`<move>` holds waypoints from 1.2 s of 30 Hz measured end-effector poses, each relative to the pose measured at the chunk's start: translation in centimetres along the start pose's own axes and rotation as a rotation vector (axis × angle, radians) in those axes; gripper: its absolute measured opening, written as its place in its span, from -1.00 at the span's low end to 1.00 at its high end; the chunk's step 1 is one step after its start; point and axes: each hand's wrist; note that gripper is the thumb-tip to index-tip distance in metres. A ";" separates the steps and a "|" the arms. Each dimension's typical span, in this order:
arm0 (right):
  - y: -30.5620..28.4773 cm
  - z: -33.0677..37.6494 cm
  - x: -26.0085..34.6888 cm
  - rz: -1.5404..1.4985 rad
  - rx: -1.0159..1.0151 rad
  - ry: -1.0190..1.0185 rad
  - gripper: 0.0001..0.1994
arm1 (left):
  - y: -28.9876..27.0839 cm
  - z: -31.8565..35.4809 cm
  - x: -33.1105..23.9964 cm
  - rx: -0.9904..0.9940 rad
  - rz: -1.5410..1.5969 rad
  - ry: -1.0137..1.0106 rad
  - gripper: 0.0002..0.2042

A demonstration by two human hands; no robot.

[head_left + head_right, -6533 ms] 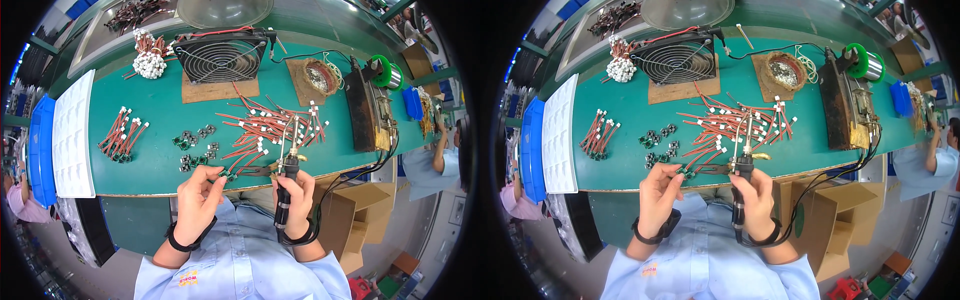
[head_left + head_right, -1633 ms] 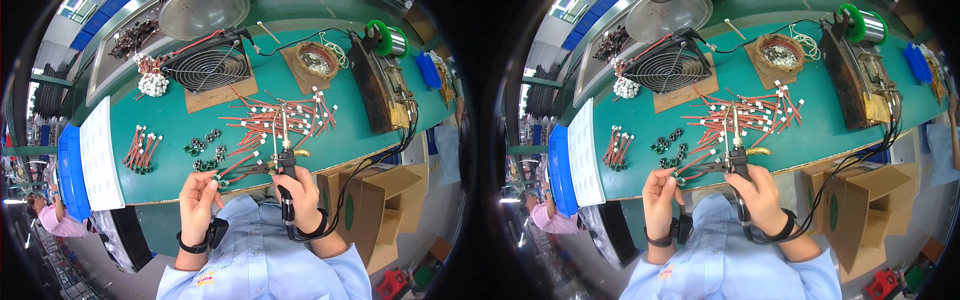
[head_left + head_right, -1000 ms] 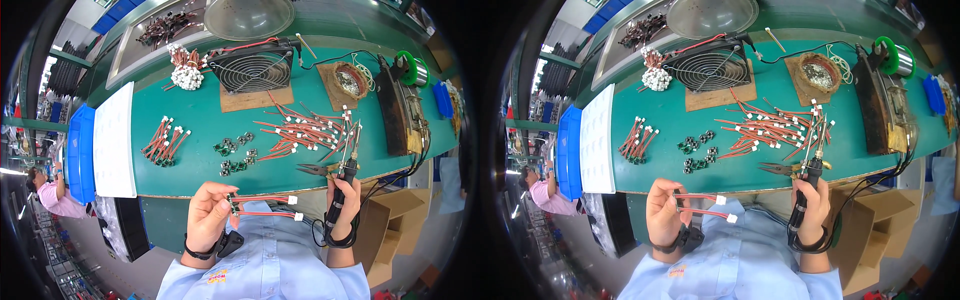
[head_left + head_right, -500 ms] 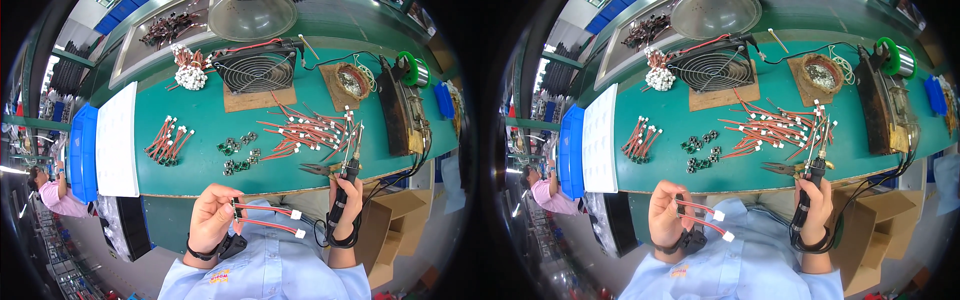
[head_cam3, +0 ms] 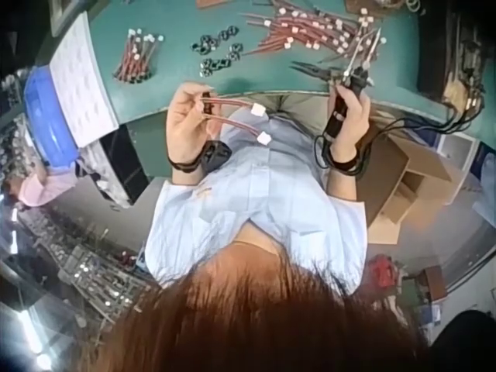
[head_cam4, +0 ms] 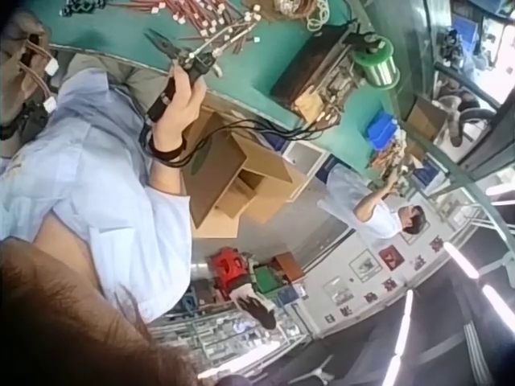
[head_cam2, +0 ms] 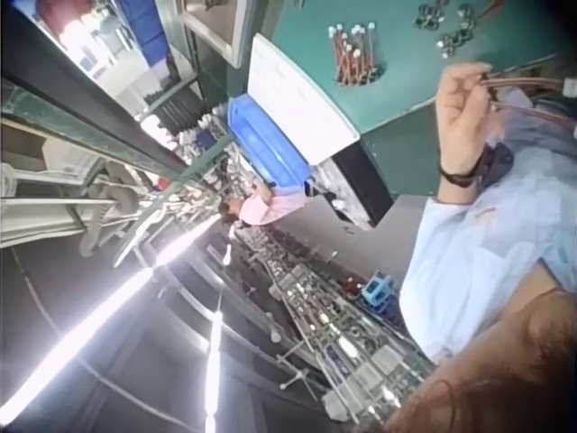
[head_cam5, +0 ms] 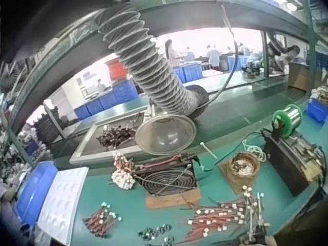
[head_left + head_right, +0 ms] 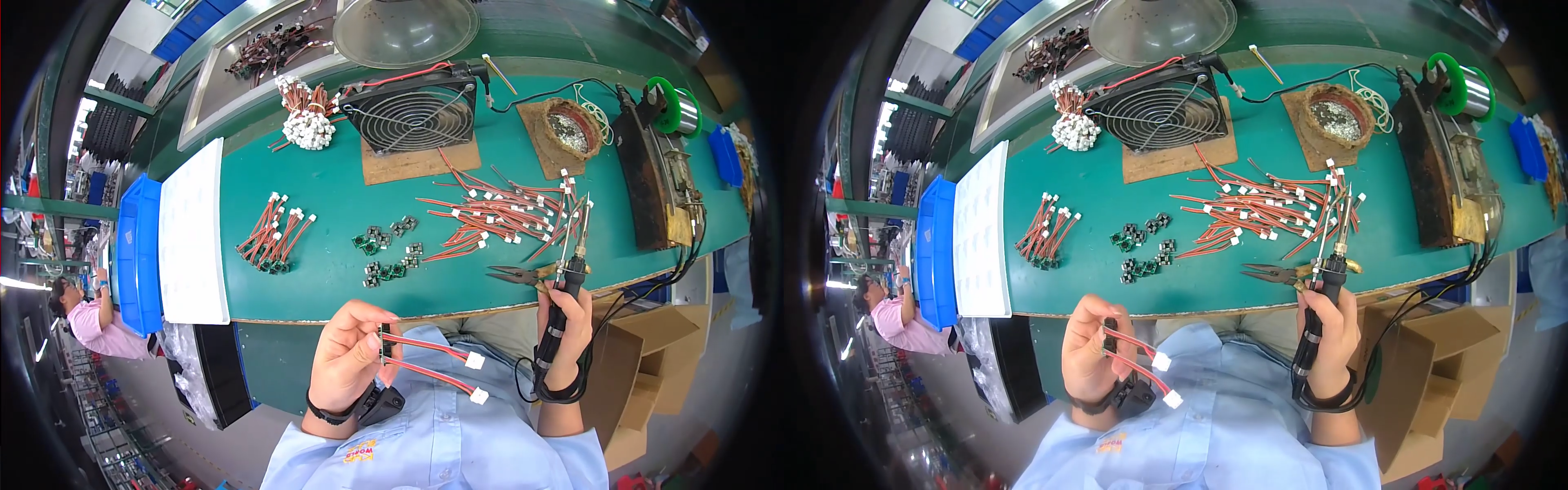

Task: The person picks up a circuit board and a wire, joins them using a soldering iron, and then trims the excess wire with pliers. This process is repeated for another circuit board and wire before the person cleans the soldering iron tip.

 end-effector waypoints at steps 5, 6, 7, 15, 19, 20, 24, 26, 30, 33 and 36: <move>-0.7 -0.2 -0.1 -0.058 0.091 0.008 -0.58 | 0.0 -0.2 0.6 -0.119 -0.216 0.009 -0.78; -0.7 -0.2 -0.1 -0.027 0.085 0.011 -0.58 | -0.2 0.0 0.7 -0.170 -0.296 0.014 -0.79; -0.5 -0.2 -0.1 -0.043 0.077 0.006 -0.57 | -0.4 0.0 0.8 -0.219 -0.378 0.019 -0.80; -0.3 0.1 -1.1 0.032 0.033 -0.027 -0.59 | -0.6 -0.7 1.5 -0.268 -0.428 -0.011 -0.82; -1.2 -0.6 -1.1 0.076 0.035 -0.019 -0.56 | 0.0 -1.1 1.4 -0.247 -0.465 -0.037 -0.83; -1.4 -0.7 -1.1 0.051 0.043 -0.005 -0.56 | 0.1 -1.2 1.5 -0.223 -0.461 -0.034 -0.83; -2.6 -1.4 -0.9 0.123 -0.035 -0.095 -0.58 | 0.5 -1.6 2.0 -0.226 -0.471 -0.026 -0.84; -3.8 -1.7 -1.4 0.120 -0.111 -0.086 -0.59 | 0.7 -2.1 2.4 -0.211 -0.433 -0.030 -0.84; -7.0 -0.8 -3.9 0.077 -0.331 0.012 -0.62 | 2.4 -3.5 3.2 -0.110 -0.419 -0.096 -0.84; -8.8 -0.6 -5.4 0.064 -0.478 0.129 -0.62 | 4.5 -5.5 4.4 -0.034 -0.442 -0.196 -0.84; -10.0 -1.1 -6.7 0.079 -0.570 0.211 -0.61 | 6.7 -8.2 6.1 0.016 -0.478 -0.340 -0.85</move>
Point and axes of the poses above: each hand's wrist, its own z-axis away from the middle knuckle, its own y-axis out of the palm, x = y × z, and after that the axes turned 13 degrees about x, right-handed
